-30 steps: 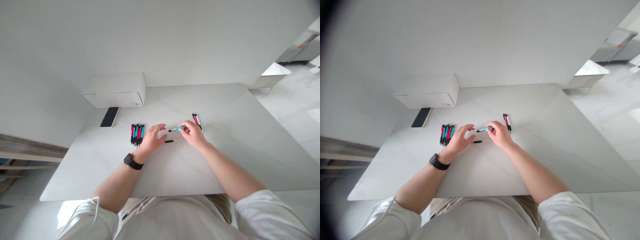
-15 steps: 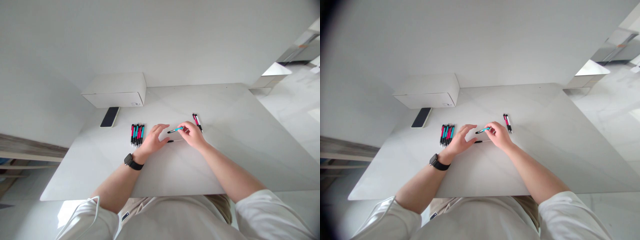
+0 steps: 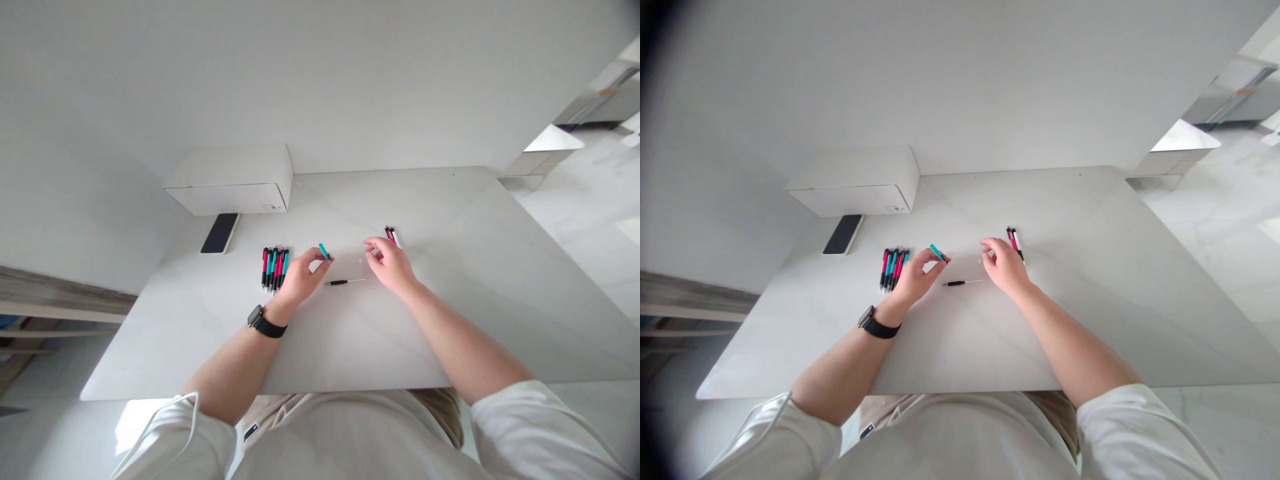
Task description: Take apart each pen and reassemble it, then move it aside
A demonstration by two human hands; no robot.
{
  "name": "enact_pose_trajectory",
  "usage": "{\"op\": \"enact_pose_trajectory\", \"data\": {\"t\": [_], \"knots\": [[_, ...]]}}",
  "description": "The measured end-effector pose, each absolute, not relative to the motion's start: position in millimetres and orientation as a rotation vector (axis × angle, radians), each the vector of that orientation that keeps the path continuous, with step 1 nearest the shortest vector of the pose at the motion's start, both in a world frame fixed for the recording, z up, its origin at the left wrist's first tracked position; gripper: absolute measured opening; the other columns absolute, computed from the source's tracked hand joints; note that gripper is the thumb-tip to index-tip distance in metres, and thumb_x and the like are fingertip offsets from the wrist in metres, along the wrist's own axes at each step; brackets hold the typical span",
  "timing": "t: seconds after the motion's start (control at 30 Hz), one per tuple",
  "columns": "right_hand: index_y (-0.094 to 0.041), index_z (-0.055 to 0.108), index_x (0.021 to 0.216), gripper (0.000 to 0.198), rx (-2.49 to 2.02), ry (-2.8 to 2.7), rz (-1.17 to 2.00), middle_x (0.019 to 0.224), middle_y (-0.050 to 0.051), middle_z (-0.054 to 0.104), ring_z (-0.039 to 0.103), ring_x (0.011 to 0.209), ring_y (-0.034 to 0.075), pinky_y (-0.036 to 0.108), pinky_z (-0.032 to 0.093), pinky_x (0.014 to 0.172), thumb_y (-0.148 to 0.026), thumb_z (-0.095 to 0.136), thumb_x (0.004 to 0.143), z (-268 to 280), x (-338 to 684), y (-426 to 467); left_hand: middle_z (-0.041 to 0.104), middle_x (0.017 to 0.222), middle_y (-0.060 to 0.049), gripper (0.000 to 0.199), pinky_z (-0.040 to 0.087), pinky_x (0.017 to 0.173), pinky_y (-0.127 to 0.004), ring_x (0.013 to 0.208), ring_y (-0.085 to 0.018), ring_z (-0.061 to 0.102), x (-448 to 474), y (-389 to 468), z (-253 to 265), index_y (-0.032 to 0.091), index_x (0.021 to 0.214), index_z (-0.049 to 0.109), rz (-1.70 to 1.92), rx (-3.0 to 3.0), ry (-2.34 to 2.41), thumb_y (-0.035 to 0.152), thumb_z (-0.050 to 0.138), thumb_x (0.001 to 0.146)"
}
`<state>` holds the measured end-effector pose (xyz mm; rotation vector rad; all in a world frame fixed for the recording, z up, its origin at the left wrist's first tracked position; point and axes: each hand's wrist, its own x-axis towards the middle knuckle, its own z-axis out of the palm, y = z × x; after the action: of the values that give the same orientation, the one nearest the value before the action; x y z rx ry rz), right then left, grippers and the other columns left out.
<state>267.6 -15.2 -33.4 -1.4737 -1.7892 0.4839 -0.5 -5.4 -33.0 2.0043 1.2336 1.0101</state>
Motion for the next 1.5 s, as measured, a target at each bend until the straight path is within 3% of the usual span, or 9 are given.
{"op": "enact_pose_trajectory", "data": {"t": [0.2, 0.33, 0.57, 0.87, 1.07, 1.5], "knots": [[-0.025, 0.076, 0.107, 0.019, -1.600, -2.040, 0.374, 0.112, 0.008, 0.073, 0.070, 0.092, 0.023, 0.035, 0.053, 0.086, -0.020, 0.064, 0.093, -51.5, 268.3, -11.4, 0.077, 0.109, -0.005, 0.014, 0.057, 0.092, -0.038, 0.105, -0.023, 0.073, 1.5, -6.7, -34.9, 0.025, 0.107, 0.072, 0.993, 2.081, 1.251, 0.034, 0.068, 0.097], [-0.024, 0.076, 0.097, 0.014, -1.589, -2.049, 0.394, 0.105, 0.007, 0.074, 0.070, 0.089, 0.022, 0.033, 0.052, 0.084, -0.018, 0.065, 0.092, -49.6, 264.8, -12.1, 0.077, 0.107, -0.005, 0.013, 0.057, 0.093, -0.038, 0.103, -0.023, 0.072, 2.0, -7.8, -31.7, 0.025, 0.107, 0.072, 0.960, 2.154, 1.223, 0.031, 0.066, 0.097], [-0.026, 0.069, 0.095, 0.005, -1.465, -1.825, 0.620, 0.090, 0.000, 0.074, 0.066, 0.068, 0.016, 0.029, 0.049, 0.069, -0.026, 0.065, 0.091, -37.1, 258.4, -16.3, 0.077, 0.106, -0.006, 0.015, 0.056, 0.093, -0.039, 0.102, -0.024, 0.071, 1.7, -6.9, -29.3, 0.025, 0.111, 0.073, 0.913, 2.245, 1.171, 0.028, 0.065, 0.098], [-0.027, 0.075, 0.106, 0.021, -1.166, -1.689, 0.614, 0.102, 0.006, 0.072, 0.069, 0.085, 0.019, 0.032, 0.058, 0.071, -0.042, 0.061, 0.100, -33.6, 256.0, -15.6, 0.076, 0.105, -0.005, 0.016, 0.054, 0.093, -0.038, 0.100, -0.022, 0.069, 2.5, -6.5, -28.7, 0.025, 0.111, 0.073, 0.835, 2.273, 1.175, 0.029, 0.062, 0.100], [-0.027, 0.073, 0.103, 0.016, -1.173, -1.689, 0.536, 0.097, 0.004, 0.074, 0.067, 0.078, 0.018, 0.032, 0.057, 0.066, -0.041, 0.066, 0.099, -30.7, 254.9, -18.5, 0.076, 0.104, -0.003, 0.016, 0.053, 0.093, -0.038, 0.098, -0.022, 0.068, 2.9, -6.0, -29.6, 0.026, 0.111, 0.074, 0.831, 2.280, 1.176, 0.028, 0.063, 0.100], [-0.028, 0.077, 0.103, 0.012, -1.095, -1.773, 0.547, 0.099, 0.005, 0.074, 0.068, 0.082, 0.020, 0.034, 0.056, 0.069, -0.037, 0.068, 0.099, -26.9, 253.4, -22.0, 0.077, 0.102, -0.005, 0.017, 0.054, 0.092, -0.039, 0.097, -0.023, 0.069, 3.5, -5.8, -29.1, 0.027, 0.111, 0.076, 0.824, 2.321, 1.141, 0.030, 0.062, 0.100]]}}
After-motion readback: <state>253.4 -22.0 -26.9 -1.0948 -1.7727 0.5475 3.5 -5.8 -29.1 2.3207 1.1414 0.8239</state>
